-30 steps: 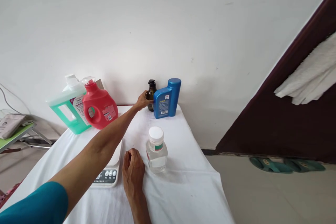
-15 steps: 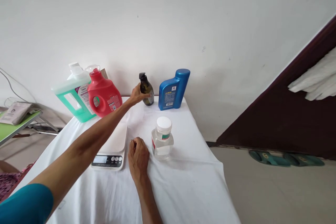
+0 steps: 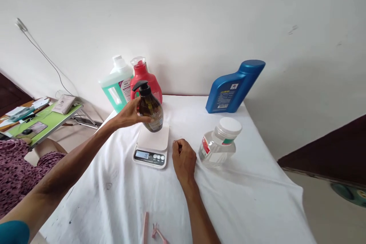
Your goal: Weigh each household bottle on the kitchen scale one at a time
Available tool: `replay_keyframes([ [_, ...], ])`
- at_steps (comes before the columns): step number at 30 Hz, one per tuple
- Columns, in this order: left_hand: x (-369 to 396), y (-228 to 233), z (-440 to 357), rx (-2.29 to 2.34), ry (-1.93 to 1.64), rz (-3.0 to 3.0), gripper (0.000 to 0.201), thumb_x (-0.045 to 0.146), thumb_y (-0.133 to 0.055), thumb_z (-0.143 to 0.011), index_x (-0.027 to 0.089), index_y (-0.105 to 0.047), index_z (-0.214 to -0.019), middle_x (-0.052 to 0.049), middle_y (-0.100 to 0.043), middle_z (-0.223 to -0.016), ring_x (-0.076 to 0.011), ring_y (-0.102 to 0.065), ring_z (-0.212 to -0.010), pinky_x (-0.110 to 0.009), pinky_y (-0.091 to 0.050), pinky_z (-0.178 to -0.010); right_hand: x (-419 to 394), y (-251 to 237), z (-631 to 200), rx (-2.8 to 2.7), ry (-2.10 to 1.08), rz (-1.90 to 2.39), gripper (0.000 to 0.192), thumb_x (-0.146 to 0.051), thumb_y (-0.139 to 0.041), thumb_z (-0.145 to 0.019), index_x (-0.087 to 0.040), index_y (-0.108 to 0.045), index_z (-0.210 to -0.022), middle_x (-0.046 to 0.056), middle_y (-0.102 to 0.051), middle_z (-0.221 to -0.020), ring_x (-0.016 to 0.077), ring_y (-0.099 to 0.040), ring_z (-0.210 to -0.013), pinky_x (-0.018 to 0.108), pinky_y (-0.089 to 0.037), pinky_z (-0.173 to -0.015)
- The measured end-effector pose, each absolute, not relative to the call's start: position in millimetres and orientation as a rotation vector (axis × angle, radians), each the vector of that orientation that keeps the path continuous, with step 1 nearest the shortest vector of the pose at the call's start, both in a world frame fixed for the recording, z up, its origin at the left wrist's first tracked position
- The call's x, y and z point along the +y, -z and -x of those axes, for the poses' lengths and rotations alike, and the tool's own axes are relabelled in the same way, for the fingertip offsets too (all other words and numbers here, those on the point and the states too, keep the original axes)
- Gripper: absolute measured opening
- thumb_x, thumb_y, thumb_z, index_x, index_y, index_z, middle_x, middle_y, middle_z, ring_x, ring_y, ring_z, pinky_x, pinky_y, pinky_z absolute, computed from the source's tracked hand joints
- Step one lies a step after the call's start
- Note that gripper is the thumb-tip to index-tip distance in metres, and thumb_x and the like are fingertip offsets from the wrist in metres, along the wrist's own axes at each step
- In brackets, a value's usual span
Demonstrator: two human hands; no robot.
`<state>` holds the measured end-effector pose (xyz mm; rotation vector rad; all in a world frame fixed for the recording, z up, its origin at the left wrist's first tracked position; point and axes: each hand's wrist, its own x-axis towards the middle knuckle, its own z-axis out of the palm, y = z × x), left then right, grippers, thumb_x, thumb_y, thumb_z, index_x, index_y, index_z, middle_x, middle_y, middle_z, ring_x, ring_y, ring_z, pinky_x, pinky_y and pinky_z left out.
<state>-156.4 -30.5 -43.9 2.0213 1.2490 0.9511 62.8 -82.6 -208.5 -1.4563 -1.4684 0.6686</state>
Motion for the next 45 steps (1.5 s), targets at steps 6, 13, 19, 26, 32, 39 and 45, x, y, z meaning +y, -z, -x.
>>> replay_keyframes([
  [6,-46.4,62.3,174.5,1.275,-1.048,-1.973,0.049,0.027,-0.093,-0.067,0.022,-0.071,-0.110,-0.005,-0.076,-0.101,-0.0260,-0.073,-0.090,-0.034,-0.059,-0.074,-84.1,205.0,-65.2,-1.494,-0.663,1.478,0.035,-0.053,-0.046,-0.091,-0.025,-0.054,-0.071,0.001,-0.059,-0.061,0.0200,-0.054,-0.060,0.033,-0.038,-0.064],
  [13,-52.5,67.3,172.5,1.232,-1.062,-1.976,0.044,0.020,-0.091,-0.066,0.022,-0.069,-0.104,-0.003,-0.074,-0.094,-0.0224,-0.069,-0.081,-0.030,-0.055,-0.067,-85.0,201.7,-64.7,-1.503,-0.664,1.504,0.038,-0.056,-0.047,-0.089,-0.025,-0.058,-0.072,0.001,-0.060,-0.060,0.0206,-0.054,-0.058,0.033,-0.039,-0.063],
  [19,-58.1,70.7,171.4,1.262,-1.057,-1.994,0.043,0.017,-0.087,-0.069,0.022,-0.068,-0.107,-0.003,-0.072,-0.099,-0.0232,-0.069,-0.087,-0.032,-0.055,-0.073,-85.4,198.5,-64.6,-1.519,-0.678,1.526,0.037,-0.056,-0.048,-0.088,-0.025,-0.058,-0.072,0.002,-0.061,-0.061,0.0209,-0.055,-0.059,0.033,-0.040,-0.064],
  [26,-67.2,92.5,185.5,1.228,-1.209,-1.734,0.064,0.047,-0.092,-0.074,0.024,-0.067,-0.127,-0.011,-0.072,-0.131,-0.0300,-0.069,-0.121,-0.041,-0.056,-0.101,-86.7,196.6,-64.5,-1.523,-0.699,1.567,0.038,-0.057,-0.050,-0.087,-0.024,-0.062,-0.074,0.004,-0.064,-0.064,0.0230,-0.059,-0.064,0.035,-0.042,-0.068],
  [32,-63.2,161.2,197.9,1.358,-1.515,-1.093,0.058,0.074,-0.056,-0.094,0.019,-0.064,-0.109,-0.013,-0.073,-0.113,-0.0227,-0.075,-0.097,-0.036,-0.059,-0.086,-84.6,199.3,-63.6,-1.529,-0.661,1.553,0.036,-0.056,-0.051,-0.085,-0.024,-0.062,-0.073,0.004,-0.065,-0.062,0.0229,-0.059,-0.063,0.035,-0.041,-0.067],
  [39,-72.0,195.1,210.3,1.397,-1.575,-1.135,0.059,0.077,-0.057,-0.093,0.019,-0.063,-0.098,-0.005,-0.066,-0.086,-0.0167,-0.069,-0.073,-0.031,-0.058,-0.069,-85.0,201.3,-63.8,-1.530,-0.669,1.567,0.034,-0.054,-0.053,-0.086,-0.024,-0.062,-0.074,0.002,-0.063,-0.060,0.0209,-0.057,-0.061,0.034,-0.041,-0.066],
  [45,-78.0,192.5,212.7,1.391,-1.540,-1.184,0.062,0.080,-0.054,-0.093,0.019,-0.065,-0.096,-0.006,-0.068,-0.082,-0.0170,-0.068,-0.070,-0.031,-0.056,-0.063,-85.7,198.9,-61.5,-1.521,-0.667,1.569,0.035,-0.056,-0.053,-0.085,-0.023,-0.062,-0.074,0.002,-0.062,-0.060,0.0205,-0.057,-0.061,0.034,-0.042,-0.065],
])
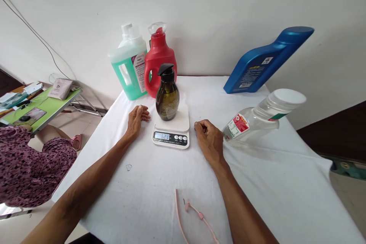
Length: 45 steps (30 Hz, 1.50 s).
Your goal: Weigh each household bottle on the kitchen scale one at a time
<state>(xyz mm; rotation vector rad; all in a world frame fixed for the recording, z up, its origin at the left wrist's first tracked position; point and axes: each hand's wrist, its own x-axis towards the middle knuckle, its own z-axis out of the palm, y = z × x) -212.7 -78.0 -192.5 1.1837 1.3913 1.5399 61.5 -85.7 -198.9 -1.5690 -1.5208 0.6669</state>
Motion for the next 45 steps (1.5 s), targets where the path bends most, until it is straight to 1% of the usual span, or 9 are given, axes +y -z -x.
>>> replay_keyframes([
  [8,-75.4,193.8,211.6,1.430,-1.522,-1.194,0.064,0.081,-0.054,-0.092,0.018,-0.065,-0.093,-0.006,-0.068,-0.081,-0.0160,-0.068,-0.067,-0.030,-0.055,-0.061,-86.0,200.1,-63.1,-1.543,-0.660,1.569,0.036,-0.056,-0.054,-0.087,-0.024,-0.063,-0.075,0.002,-0.063,-0.061,0.0200,-0.056,-0.060,0.033,-0.041,-0.063],
  [15,-73.6,195.3,212.3,1.426,-1.503,-1.214,0.059,0.077,-0.060,-0.091,0.019,-0.066,-0.089,-0.003,-0.067,-0.076,-0.0141,-0.064,-0.061,-0.029,-0.053,-0.060,-85.6,200.1,-62.4,-1.535,-0.658,1.599,0.033,-0.054,-0.053,-0.087,-0.024,-0.062,-0.075,0.001,-0.062,-0.060,0.0197,-0.055,-0.059,0.033,-0.041,-0.064],
  [25,-75.1,192.8,210.1,1.429,-1.487,-1.215,0.055,0.073,-0.062,-0.091,0.019,-0.066,-0.085,-0.003,-0.066,-0.074,-0.0136,-0.062,-0.060,-0.029,-0.051,-0.059,-87.1,196.6,-60.9,-1.537,-0.664,1.614,0.031,-0.052,-0.053,-0.088,-0.024,-0.062,-0.076,0.001,-0.062,-0.061,0.0198,-0.055,-0.060,0.033,-0.041,-0.064],
  [37,-77.1,188.7,208.4,1.422,-1.460,-1.218,0.035,0.053,-0.068,-0.088,0.018,-0.067,-0.084,-0.002,-0.065,-0.073,-0.0122,-0.061,-0.061,-0.026,-0.049,-0.058,-88.5,194.6,-60.6,-1.531,-0.684,1.615,0.034,-0.055,-0.052,-0.087,-0.025,-0.060,-0.074,0.000,-0.059,-0.059,0.0195,-0.054,-0.059,0.033,-0.040,-0.063],
  [45,-77.6,186.6,207.4,1.429,-1.442,-1.218,0.030,0.048,-0.069,-0.086,0.018,-0.066,-0.082,-0.001,-0.065,-0.071,-0.0114,-0.059,-0.059,-0.025,-0.048,-0.057,-87.4,193.8,-59.7,-1.523,-0.679,1.624,0.034,-0.056,-0.052,-0.085,-0.025,-0.061,-0.074,0.000,-0.060,-0.060,0.0193,-0.054,-0.058,0.033,-0.039,-0.062],
])
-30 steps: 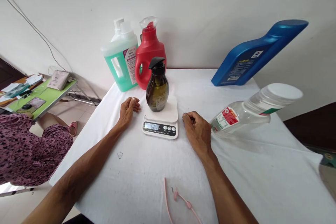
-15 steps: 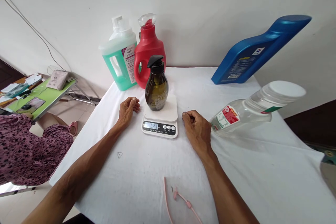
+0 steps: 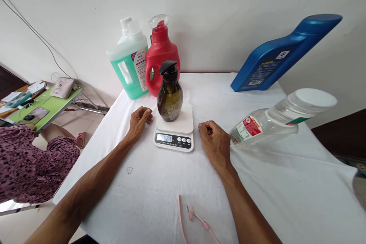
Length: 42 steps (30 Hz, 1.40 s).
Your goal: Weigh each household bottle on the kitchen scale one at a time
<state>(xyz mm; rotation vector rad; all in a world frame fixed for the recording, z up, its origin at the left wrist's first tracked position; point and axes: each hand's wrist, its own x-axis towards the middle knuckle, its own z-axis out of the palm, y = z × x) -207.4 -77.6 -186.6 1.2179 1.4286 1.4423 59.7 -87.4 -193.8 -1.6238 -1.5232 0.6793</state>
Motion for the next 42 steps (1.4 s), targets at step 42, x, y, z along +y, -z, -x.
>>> replay_keyframes([
  [42,-43.0,101.5,238.6,1.993,-1.675,-1.479,0.048,0.035,-0.093,-0.065,0.023,-0.063,-0.100,-0.005,-0.076,-0.099,-0.0263,-0.072,-0.094,-0.037,-0.055,-0.083,-85.6,189.9,-62.9,-1.537,-0.691,1.521,0.035,-0.055,-0.049,-0.085,-0.025,-0.058,-0.070,0.004,-0.064,-0.061,0.0228,-0.058,-0.060,0.034,-0.040,-0.063],
])
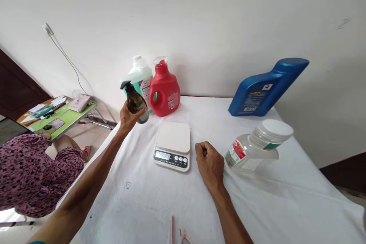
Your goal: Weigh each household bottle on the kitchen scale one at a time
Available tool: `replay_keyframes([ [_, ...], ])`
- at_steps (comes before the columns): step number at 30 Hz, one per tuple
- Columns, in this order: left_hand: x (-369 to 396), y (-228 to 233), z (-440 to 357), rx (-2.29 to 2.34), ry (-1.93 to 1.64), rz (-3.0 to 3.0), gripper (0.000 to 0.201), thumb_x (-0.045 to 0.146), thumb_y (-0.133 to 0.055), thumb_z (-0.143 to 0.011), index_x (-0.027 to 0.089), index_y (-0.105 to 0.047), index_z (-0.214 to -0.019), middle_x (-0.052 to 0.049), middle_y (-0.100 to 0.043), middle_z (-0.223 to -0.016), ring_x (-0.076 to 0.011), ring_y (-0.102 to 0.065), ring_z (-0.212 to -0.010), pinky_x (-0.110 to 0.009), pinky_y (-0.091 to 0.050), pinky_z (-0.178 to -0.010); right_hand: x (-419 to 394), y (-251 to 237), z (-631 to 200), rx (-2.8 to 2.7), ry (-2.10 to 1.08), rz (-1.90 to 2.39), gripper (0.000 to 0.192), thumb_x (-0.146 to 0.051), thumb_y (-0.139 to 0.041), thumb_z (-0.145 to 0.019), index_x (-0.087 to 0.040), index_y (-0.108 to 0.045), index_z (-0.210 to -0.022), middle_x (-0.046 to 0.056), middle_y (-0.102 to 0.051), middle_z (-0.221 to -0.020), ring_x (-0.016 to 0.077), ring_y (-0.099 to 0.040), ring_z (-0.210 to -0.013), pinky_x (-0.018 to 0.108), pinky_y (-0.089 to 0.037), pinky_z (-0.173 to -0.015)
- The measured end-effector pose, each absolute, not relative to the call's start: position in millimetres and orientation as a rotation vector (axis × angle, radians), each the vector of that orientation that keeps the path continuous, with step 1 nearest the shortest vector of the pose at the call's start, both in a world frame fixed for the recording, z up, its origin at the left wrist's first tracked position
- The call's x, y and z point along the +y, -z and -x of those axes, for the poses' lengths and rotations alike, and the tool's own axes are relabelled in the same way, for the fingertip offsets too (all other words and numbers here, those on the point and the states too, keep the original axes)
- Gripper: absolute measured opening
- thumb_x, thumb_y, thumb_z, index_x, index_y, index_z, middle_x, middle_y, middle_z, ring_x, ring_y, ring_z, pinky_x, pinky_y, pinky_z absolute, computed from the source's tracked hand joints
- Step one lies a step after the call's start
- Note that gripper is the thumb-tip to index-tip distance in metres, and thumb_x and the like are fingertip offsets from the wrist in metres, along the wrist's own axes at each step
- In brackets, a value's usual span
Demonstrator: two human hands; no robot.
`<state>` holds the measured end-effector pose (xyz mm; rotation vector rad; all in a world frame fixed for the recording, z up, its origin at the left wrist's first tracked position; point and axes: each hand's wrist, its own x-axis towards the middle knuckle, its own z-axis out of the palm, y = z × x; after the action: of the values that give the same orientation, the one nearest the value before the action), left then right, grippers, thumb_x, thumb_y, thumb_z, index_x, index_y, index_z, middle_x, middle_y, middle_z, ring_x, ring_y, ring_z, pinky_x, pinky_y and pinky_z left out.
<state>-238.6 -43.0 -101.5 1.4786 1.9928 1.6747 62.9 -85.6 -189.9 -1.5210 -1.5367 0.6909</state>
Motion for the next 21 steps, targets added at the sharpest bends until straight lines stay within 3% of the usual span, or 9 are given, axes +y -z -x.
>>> replay_keyframes([
  [10,-23.4,140.5,264.2,2.171,-1.498,-1.442,0.047,0.042,-0.091,-0.067,0.023,-0.057,-0.095,-0.004,-0.071,-0.093,-0.0236,-0.067,-0.090,-0.035,-0.052,-0.081,-84.6,191.6,-61.5,-1.536,-0.676,1.542,0.036,-0.056,-0.046,-0.086,-0.025,-0.056,-0.070,0.002,-0.060,-0.059,0.0212,-0.056,-0.058,0.033,-0.039,-0.062],
  [16,-25.4,145.0,268.1,2.246,-1.489,-1.487,0.064,0.043,-0.095,-0.065,0.021,-0.057,-0.111,-0.008,-0.066,-0.115,-0.0281,-0.065,-0.114,-0.043,-0.055,-0.099,-84.8,193.1,-60.4,-1.514,-0.675,1.489,0.034,-0.054,-0.046,-0.087,-0.025,-0.055,-0.070,0.003,-0.062,-0.062,0.0203,-0.056,-0.061,0.033,-0.039,-0.064],
  [21,-46.3,123.2,259.2,2.221,-1.660,-1.549,0.088,0.049,-0.094,-0.066,0.020,-0.049,-0.136,-0.015,-0.056,-0.136,-0.0297,-0.063,-0.117,-0.048,-0.057,-0.099,-82.4,196.7,-60.0,-1.484,-0.668,1.456,0.032,-0.050,-0.046,-0.090,-0.026,-0.051,-0.069,0.000,-0.057,-0.060,0.0184,-0.053,-0.059,0.032,-0.038,-0.063],
])
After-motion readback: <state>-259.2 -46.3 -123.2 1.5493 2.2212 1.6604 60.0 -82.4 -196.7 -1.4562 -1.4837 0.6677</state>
